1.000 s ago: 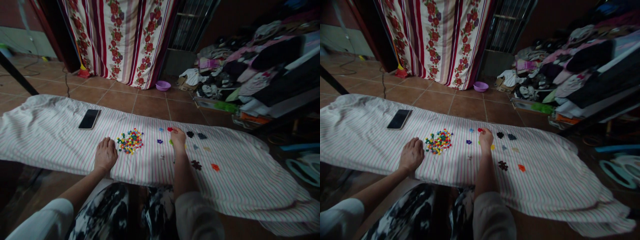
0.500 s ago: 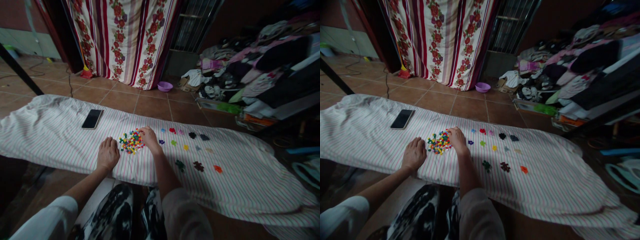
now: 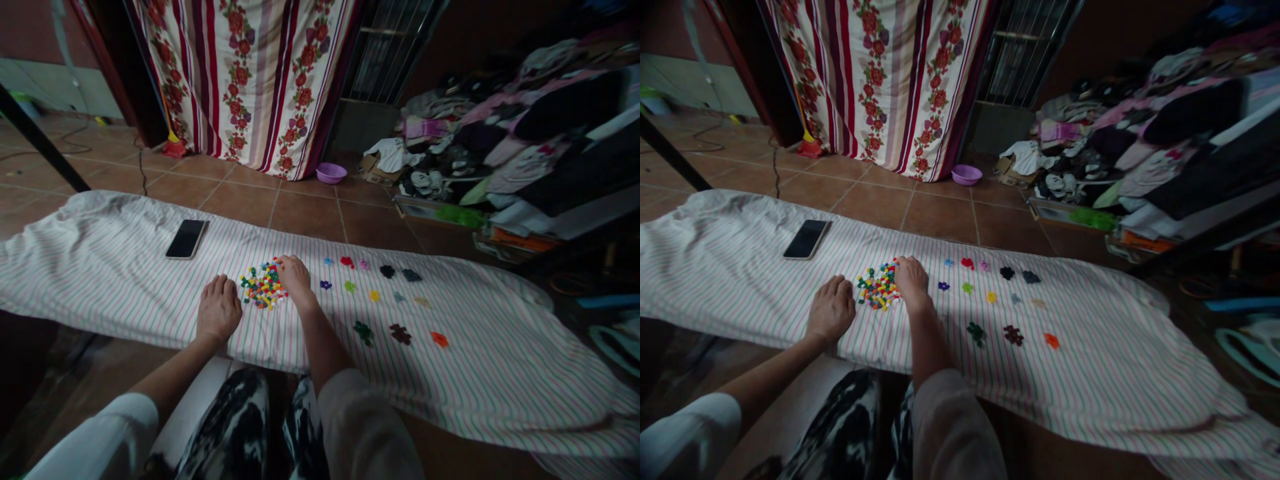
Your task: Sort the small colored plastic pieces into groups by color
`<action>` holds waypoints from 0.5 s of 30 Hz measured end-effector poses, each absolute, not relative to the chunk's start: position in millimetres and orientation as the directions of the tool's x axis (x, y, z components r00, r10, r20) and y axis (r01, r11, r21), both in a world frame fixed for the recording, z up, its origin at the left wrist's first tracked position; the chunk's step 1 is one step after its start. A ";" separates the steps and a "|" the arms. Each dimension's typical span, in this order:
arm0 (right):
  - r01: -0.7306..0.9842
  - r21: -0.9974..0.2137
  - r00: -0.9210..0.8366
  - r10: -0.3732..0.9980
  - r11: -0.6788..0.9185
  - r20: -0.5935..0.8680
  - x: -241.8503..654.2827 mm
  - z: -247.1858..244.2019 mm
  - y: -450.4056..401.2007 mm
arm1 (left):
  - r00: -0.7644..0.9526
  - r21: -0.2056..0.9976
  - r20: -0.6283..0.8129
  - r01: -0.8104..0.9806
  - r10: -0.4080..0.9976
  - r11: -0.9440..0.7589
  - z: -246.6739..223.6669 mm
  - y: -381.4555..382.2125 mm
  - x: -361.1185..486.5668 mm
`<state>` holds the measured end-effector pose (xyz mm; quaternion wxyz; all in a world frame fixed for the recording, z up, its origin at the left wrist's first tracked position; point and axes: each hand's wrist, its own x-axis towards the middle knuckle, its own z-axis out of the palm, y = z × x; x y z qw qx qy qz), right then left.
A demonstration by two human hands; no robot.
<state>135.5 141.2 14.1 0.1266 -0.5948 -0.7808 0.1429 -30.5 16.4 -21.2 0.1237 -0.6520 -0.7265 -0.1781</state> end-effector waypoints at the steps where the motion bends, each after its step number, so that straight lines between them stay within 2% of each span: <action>1: 0.893 -0.378 -0.254 0.967 0.243 0.021 134.8 14.6 141.3 | -0.118 0.096 0.410 0.992 0.904 0.086 -21.0 16.4 -30.6; 9: 0.892 -0.392 -0.251 0.968 0.224 -0.017 134.0 16.2 142.9 | -0.118 0.094 0.401 0.992 0.909 0.088 -19.9 16.1 -30.5; 15: 0.881 -0.415 -0.243 0.970 0.226 0.013 134.0 13.1 143.7 | -0.129 0.102 0.396 0.990 0.909 0.096 -19.5 16.3 -30.1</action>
